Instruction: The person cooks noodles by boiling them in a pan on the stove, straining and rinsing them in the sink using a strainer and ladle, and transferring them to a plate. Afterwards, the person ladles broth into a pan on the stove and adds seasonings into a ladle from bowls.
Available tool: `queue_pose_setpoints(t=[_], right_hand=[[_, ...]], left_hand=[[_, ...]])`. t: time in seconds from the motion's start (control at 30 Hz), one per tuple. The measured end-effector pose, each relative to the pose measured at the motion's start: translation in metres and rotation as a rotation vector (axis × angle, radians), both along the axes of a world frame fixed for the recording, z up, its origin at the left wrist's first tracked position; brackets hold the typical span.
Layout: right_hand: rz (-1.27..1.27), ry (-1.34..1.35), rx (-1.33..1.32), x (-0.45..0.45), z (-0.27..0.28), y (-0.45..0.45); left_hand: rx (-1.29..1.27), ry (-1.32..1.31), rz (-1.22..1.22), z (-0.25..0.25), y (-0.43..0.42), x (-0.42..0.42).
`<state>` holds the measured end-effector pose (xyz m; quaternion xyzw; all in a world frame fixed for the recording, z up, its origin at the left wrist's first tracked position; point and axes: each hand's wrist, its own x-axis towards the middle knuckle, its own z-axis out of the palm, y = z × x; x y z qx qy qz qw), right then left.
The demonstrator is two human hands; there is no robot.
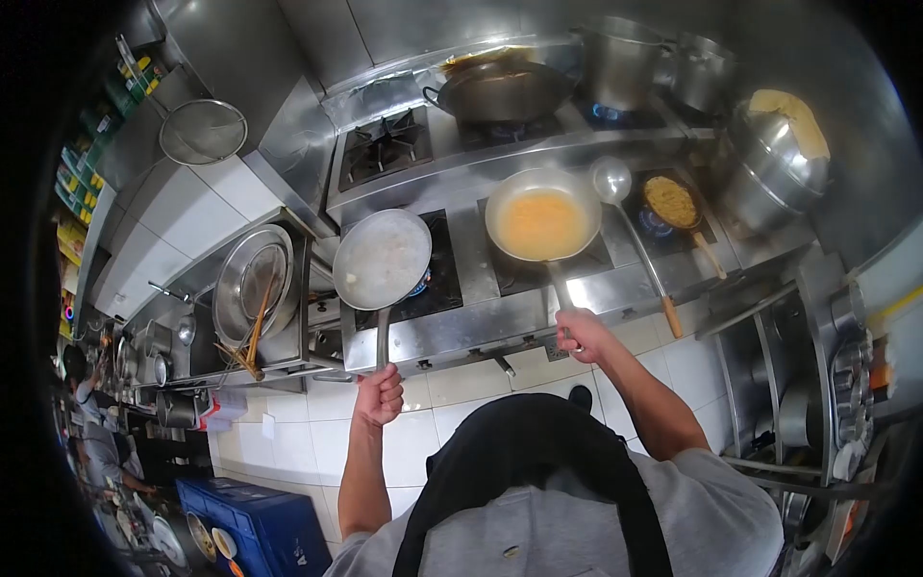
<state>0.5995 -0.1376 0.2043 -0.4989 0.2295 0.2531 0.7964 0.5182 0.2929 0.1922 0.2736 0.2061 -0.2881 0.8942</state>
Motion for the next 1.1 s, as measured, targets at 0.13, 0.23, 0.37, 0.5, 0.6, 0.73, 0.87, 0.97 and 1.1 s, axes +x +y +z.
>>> queue_pose_setpoints(t=[0.13,0.23,0.37,0.5,0.6,0.73,0.87,0.97,1.1], right_hand=[[0.080,0.006,-0.065,0.000,0.003,-0.002],[0.109,0.004,-0.103,-0.003,0.024,0.003],[0.183,0.014,-0.111,-0.007,0.043,0.014],[0.298,0.018,-0.151,-0.008,0.050,0.032],[0.358,0.006,-0.179,-0.009,0.052,0.054],[0.453,0.018,-0.119,-0.004,0.037,0.093],[0.510,0.032,0.003,0.002,0.010,0.140],[0.504,0.022,0.033,0.001,0.026,0.166],[0.532,0.012,0.063,0.001,0.018,0.196]], left_hand=[[0.020,-0.002,0.025,0.007,-0.006,-0.004],[0.027,-0.007,0.057,0.017,-0.010,-0.008],[0.069,-0.025,0.121,0.030,-0.011,-0.016],[0.032,-0.034,0.134,0.066,-0.004,-0.027],[0.060,-0.030,0.156,0.097,0.000,-0.034],[-0.010,-0.057,0.143,0.127,0.006,-0.041],[-0.004,-0.069,0.131,0.145,0.004,-0.048],[-0.023,-0.095,0.130,0.153,0.001,-0.055],[-0.058,-0.091,0.124,0.161,-0.008,-0.058]])
